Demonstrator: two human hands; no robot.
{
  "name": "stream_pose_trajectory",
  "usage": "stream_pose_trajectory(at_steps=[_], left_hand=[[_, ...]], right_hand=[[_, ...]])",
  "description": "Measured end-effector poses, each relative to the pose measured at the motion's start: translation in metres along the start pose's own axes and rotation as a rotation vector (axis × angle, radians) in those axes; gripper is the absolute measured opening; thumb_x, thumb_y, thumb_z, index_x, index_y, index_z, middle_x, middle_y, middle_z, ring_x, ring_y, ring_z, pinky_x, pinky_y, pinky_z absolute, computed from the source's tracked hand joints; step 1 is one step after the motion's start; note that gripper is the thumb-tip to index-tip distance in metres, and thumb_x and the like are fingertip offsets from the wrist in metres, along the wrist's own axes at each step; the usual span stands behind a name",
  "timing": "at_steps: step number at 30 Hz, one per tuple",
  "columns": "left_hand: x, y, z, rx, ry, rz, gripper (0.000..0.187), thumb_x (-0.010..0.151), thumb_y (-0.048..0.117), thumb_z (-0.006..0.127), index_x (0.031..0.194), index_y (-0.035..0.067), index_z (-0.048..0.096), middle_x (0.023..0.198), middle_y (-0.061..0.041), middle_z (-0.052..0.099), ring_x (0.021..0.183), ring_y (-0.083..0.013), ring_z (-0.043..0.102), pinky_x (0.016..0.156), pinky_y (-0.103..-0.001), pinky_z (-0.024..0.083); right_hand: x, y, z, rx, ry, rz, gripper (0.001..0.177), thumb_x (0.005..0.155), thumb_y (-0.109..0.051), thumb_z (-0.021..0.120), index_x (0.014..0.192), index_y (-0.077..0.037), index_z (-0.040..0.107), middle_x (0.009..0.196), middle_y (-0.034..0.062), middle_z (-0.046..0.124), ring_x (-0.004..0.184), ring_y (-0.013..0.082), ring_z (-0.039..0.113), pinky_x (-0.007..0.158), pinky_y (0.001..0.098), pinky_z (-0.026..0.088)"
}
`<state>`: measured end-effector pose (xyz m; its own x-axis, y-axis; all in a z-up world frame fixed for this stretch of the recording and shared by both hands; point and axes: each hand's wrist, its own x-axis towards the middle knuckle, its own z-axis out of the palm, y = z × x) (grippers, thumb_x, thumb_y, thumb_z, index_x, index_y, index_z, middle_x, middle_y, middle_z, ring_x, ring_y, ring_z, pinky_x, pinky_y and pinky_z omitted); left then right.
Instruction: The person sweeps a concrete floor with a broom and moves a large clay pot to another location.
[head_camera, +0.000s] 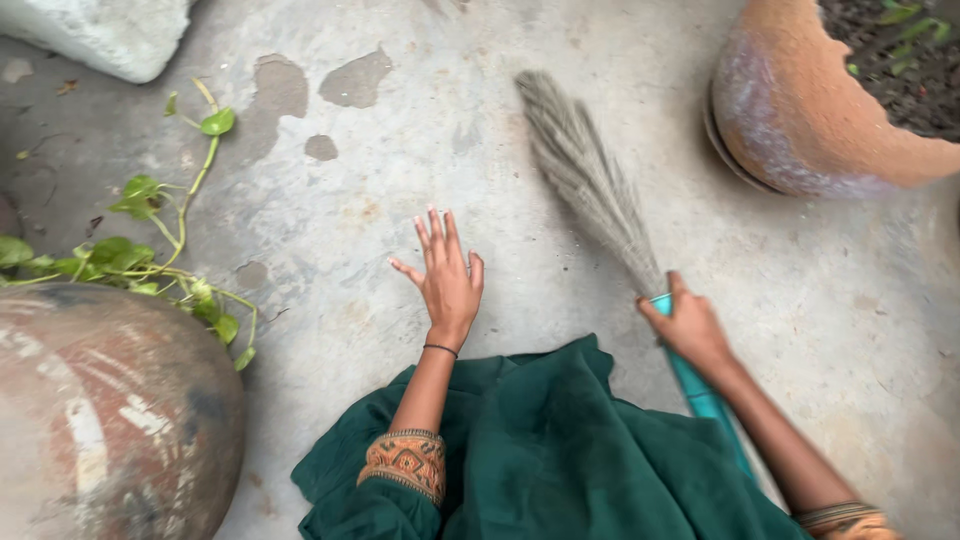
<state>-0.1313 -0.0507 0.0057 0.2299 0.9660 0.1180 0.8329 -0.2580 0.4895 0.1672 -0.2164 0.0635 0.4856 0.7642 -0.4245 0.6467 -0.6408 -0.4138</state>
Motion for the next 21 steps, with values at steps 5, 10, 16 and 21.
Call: stream_pose_trajectory(at_steps=[5, 10, 16, 21], left_hand=[[-0.015, -0.068, -0.047, -0.141, 0.321, -0.246, 0.076, 0.099, 0.021, 0.055, 0.164, 0.002, 0.021, 0.173, -0.017, 0.013, 0.16, -0.04, 0.005, 0.113, -0.079, -0.011], [-0.026, -0.086, -0.06, -0.197, 0.44, -0.359, 0.075, 0.102, 0.019, 0.054, 0.165, 0.001, 0.019, 0.175, -0.018, 0.012, 0.162, -0.0419, 0.003, 0.115, -0.077, -0.011], [-0.016, -0.096, -0.059, -0.152, 0.398, -0.371, 0.076, 0.098, 0.019, 0.056, 0.165, 0.005, 0.021, 0.174, -0.016, 0.013, 0.162, -0.0389, 0.005, 0.116, -0.076, -0.01], [-0.006, -0.087, -0.047, -0.121, 0.38, -0.303, 0.077, 0.098, 0.018, 0.056, 0.164, 0.003, 0.019, 0.173, -0.016, 0.012, 0.161, -0.0387, 0.006, 0.114, -0.078, -0.013]], right_hand=[[-0.011, -0.098, -0.068, -0.478, 0.006, -0.291, 0.071, 0.086, -0.048, 0.063, 0.145, -0.011, 0.049, 0.066, 0.0225, 0.07, 0.066, 0.0385, 0.073, 0.065, 0.0504, 0.06], [-0.023, -0.098, 0.028, -0.981, -0.456, -0.718, 0.067, 0.095, -0.068, 0.045, 0.15, -0.029, 0.04, 0.074, 0.0122, 0.071, 0.064, 0.0303, 0.074, 0.056, 0.0423, 0.058], [0.077, -0.12, 0.049, -0.963, -0.135, -0.559, 0.064, 0.091, -0.071, 0.049, 0.145, -0.037, 0.046, 0.085, 0.0148, 0.074, 0.074, 0.0342, 0.075, 0.062, 0.0477, 0.06], [0.074, -0.18, 0.032, -0.757, 0.003, -0.459, 0.066, 0.103, -0.063, 0.043, 0.151, -0.019, 0.042, 0.074, 0.018, 0.068, 0.052, 0.0286, 0.072, 0.043, 0.0454, 0.057]])
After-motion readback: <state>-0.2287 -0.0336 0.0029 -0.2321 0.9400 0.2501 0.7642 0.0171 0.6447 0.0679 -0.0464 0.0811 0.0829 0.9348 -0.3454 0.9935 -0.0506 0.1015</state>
